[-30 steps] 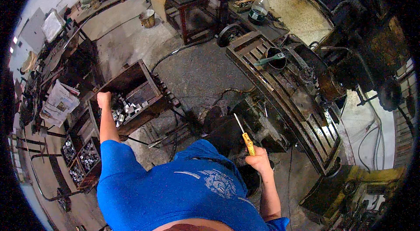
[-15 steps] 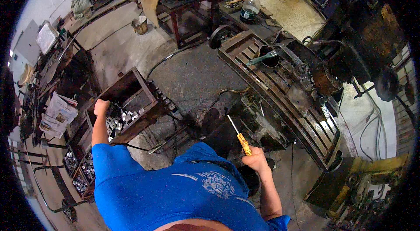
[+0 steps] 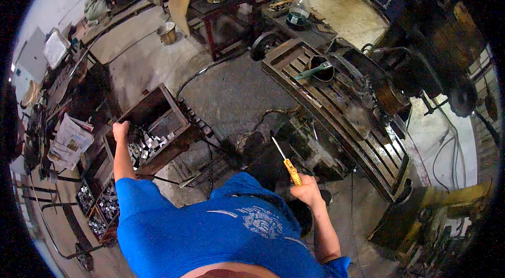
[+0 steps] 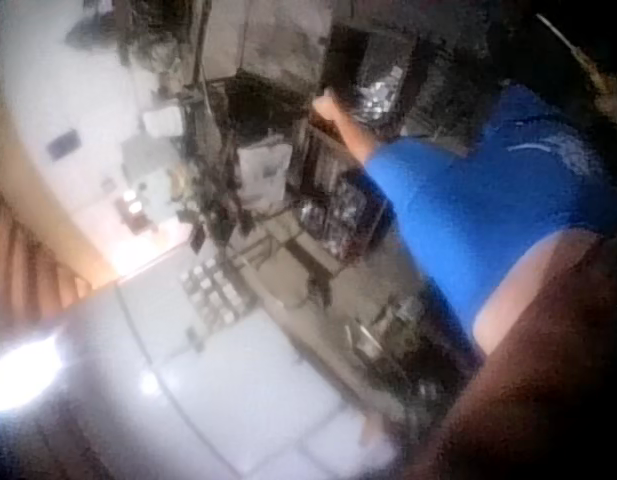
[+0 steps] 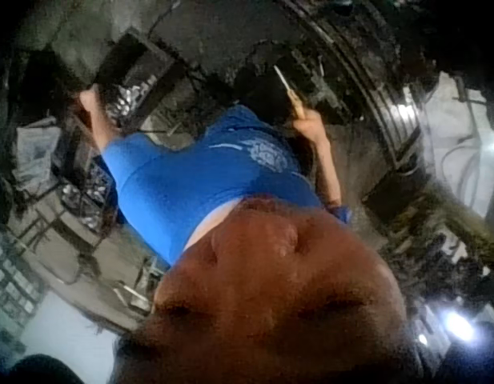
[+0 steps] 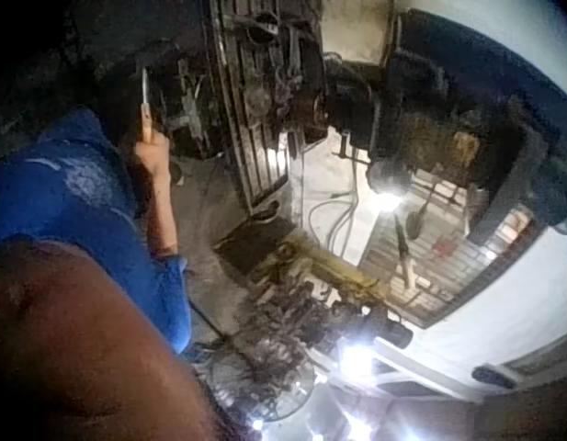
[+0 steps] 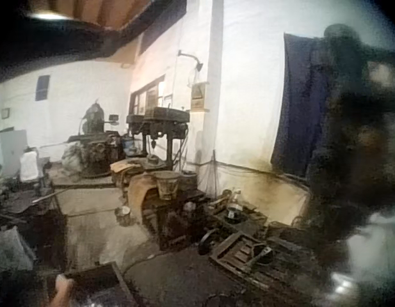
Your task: The person operates a drill press in a workshop, repeatedly picking up small metal pieces from a nearby bin, positioning them under the drill bit, and drilling holes. After drilling, the person places the finished pieces into a separate bin.
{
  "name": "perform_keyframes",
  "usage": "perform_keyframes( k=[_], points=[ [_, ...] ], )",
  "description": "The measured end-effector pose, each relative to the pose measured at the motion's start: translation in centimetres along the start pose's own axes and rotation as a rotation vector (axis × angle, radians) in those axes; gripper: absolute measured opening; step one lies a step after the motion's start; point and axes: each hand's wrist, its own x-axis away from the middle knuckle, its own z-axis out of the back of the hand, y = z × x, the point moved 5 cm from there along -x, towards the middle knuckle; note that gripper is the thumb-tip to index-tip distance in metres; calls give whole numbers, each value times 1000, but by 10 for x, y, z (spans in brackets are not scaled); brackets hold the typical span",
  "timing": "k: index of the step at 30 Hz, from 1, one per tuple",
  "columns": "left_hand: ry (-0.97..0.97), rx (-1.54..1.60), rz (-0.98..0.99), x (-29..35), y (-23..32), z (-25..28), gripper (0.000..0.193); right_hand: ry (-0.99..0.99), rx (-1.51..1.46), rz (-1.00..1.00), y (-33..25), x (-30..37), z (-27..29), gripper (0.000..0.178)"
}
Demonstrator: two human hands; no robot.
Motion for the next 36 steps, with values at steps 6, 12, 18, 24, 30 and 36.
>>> perform_keyframes(
  k=[6,12,18,24,30,36],
  points=[
    [-419,1248,66,-27,-19,-23,16,6,1,39,-3,4,2,30],
    [-944,1273,-281,137,145,9,40,-90,-84,99,-56,19,19,31],
    [-1414,743,-713,312,254,-72,51,-3,115,30,-58,29,40,31],
    [-1685,550,-965,466,313,-119,47,297,146,-177,2,78,78,27],
    [-1267,495,-1717,588,378,-135,54,494,-27,-377,39,143,105,19],
    [-774,443,-2117,677,442,-142,41,646,-61,-328,63,154,125,20]
  ],
)
